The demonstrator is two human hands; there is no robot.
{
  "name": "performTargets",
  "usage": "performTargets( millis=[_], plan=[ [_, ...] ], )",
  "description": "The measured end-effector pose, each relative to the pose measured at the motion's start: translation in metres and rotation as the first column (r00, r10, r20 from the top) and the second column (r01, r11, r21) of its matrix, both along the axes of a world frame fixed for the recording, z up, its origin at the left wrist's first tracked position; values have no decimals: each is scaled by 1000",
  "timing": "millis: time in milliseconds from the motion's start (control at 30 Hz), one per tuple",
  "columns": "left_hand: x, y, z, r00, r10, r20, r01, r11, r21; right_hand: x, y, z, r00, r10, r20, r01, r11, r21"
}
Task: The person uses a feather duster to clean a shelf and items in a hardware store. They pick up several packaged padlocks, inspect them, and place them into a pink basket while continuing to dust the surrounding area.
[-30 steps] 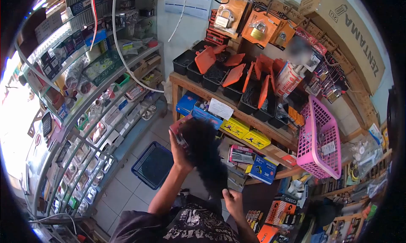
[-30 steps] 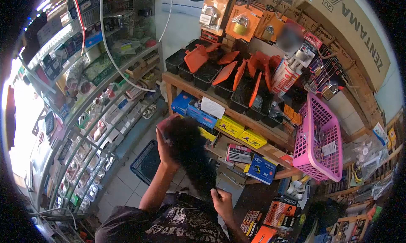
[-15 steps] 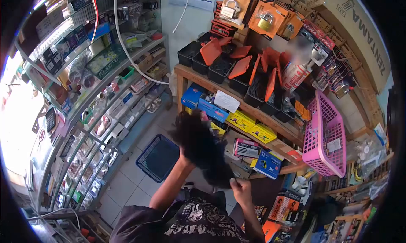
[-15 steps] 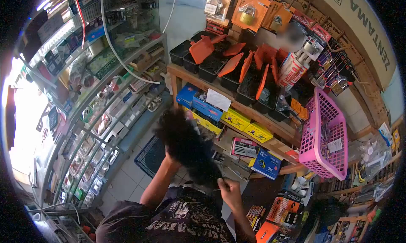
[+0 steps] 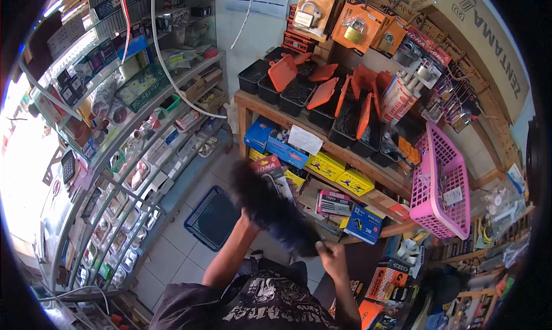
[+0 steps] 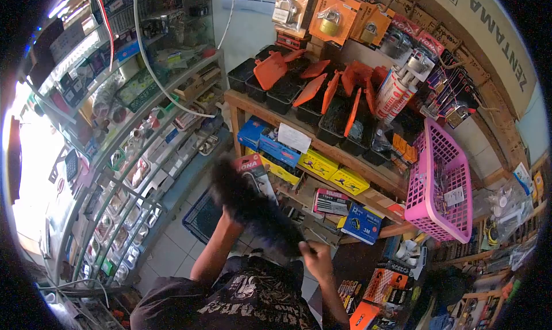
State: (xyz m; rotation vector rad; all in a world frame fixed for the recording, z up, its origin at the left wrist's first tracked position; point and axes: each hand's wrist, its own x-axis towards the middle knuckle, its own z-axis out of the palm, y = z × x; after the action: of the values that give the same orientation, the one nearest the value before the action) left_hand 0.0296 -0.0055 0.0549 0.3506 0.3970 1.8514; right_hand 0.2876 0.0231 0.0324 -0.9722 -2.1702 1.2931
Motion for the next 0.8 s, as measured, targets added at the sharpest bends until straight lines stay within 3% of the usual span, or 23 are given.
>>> performTargets(
  millis=[67,100,133,200,233,267,333,367,467,533,567,600,633,667,700,800],
  plan=[
    [-4,0,7,964,40,264,-20,997,-78,7,6,-12,942,-309,-130,270,929,-253],
    [-5,1,2,961,51,272,-26,995,-96,10,5,-6,894,-426,-140,330,836,-438],
    [-9,2,-10,961,56,271,-30,995,-97,15,8,-6,875,-457,-159,326,799,-505],
    [-13,0,-20,981,-4,196,36,987,-159,24,9,-12,902,-376,-213,238,843,-482],
    [-11,-4,-25,982,-62,181,70,997,-39,25,6,-17,901,-379,-211,240,841,-485],
    [-10,1,-47,981,-66,183,75,996,-42,25,2,-23,938,-308,-160,202,860,-468],
    [-8,18,-117,993,60,105,-30,964,-266,19,-7,-22,975,-206,-86,148,884,-443],
    [-8,17,-131,993,57,108,-26,963,-269,14,-12,-20,975,-208,-75,151,873,-463],
    [-11,13,-140,996,36,77,-12,955,-296,9,-18,-21,969,-240,-62,175,838,-517],
    [-11,8,-106,978,74,196,11,917,-399,10,-21,-24,962,-268,-53,196,810,-552],
    [-12,1,-82,960,23,278,42,974,-224,11,-23,-25,954,-295,-54,226,825,-517],
    [-15,-1,-74,958,-5,285,68,975,-211,11,-23,-26,944,-324,-58,258,838,-481],
    [-17,-5,-69,941,-80,330,99,994,-40,11,-23,-25,945,-323,-59,257,838,-481],
    [-17,-9,-62,918,-163,361,121,983,134,10,-22,-23,980,-197,-44,179,949,-258],
    [-9,-4,-43,954,74,292,-76,997,-4,10,-21,-21,997,-74,2,74,997,-23],
    [-8,-1,-51,953,187,238,-165,980,-108,-1,-23,-21,982,-181,55,178,983,51]
  ],
)
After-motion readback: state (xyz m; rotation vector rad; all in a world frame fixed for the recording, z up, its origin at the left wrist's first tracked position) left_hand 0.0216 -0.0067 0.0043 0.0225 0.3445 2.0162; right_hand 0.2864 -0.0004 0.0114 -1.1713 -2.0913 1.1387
